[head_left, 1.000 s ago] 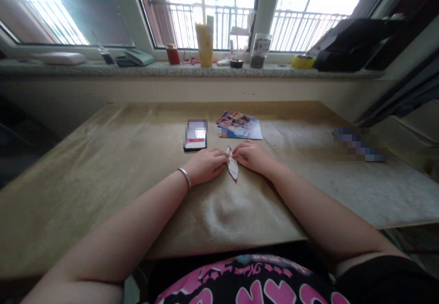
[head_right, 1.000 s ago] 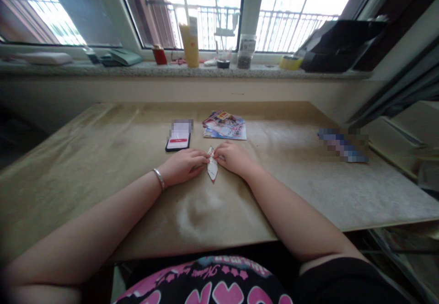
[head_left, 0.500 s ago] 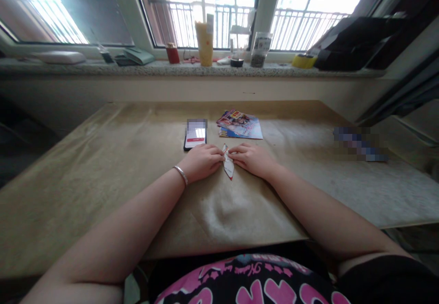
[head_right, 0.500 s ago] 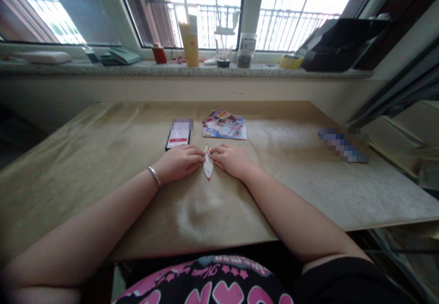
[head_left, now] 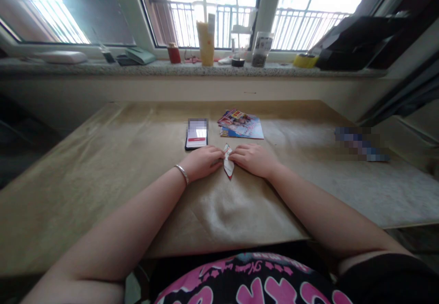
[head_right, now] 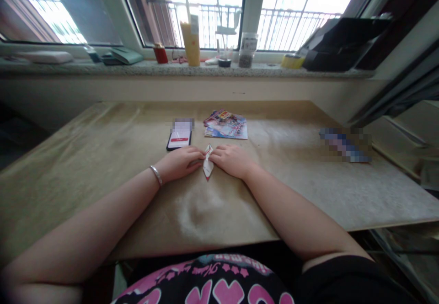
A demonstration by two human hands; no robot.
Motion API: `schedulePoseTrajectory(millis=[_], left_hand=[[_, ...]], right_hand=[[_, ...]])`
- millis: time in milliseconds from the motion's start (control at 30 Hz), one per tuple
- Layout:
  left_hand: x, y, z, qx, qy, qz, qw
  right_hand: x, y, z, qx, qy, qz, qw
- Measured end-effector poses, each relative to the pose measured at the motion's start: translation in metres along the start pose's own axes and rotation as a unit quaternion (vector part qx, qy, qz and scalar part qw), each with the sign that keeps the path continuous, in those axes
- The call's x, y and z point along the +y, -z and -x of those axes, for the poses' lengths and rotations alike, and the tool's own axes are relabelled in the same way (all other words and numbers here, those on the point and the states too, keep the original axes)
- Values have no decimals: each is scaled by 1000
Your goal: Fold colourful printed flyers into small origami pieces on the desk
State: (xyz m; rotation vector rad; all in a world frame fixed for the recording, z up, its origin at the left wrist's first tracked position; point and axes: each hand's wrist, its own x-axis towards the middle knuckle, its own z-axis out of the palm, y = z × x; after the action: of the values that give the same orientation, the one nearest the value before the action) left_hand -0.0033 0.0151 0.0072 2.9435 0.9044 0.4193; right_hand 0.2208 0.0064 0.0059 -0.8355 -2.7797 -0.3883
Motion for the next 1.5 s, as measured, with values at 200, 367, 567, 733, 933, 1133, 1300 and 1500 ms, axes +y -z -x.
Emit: schedulePoseTrajectory(millis=[200, 367, 567, 733, 933, 1133, 1300, 1500], left_hand=[[2, -1, 0, 1, 3, -2, 1000], [7, 1, -1, -9, 17, -20, 1000], [12, 3, -1, -7, 23, -33, 999], [11, 3, -1, 1, 19, -54, 998], [11, 1, -5, 6, -17, -122, 992], [16, -2, -9, -2, 24, -175, 984], [17, -2, -11, 12, 40, -165, 985], [16, -4, -10, 14, 37, -164, 986]], right_hand=[[1, -2, 0, -3, 6, -9, 1000], [1, -7, 1, 30, -38, -67, 997], [0, -13, 1, 80, -117, -164, 976], [0, -17, -1, 103, -140, -230, 958], [-1, -15, -1, 103, -134, -216, 962], [-5, -12, -2, 84, -134, -184, 970], [-8, -5, -4, 49, -127, -106, 985], [-12, -1, -6, 38, -111, -75, 990]])
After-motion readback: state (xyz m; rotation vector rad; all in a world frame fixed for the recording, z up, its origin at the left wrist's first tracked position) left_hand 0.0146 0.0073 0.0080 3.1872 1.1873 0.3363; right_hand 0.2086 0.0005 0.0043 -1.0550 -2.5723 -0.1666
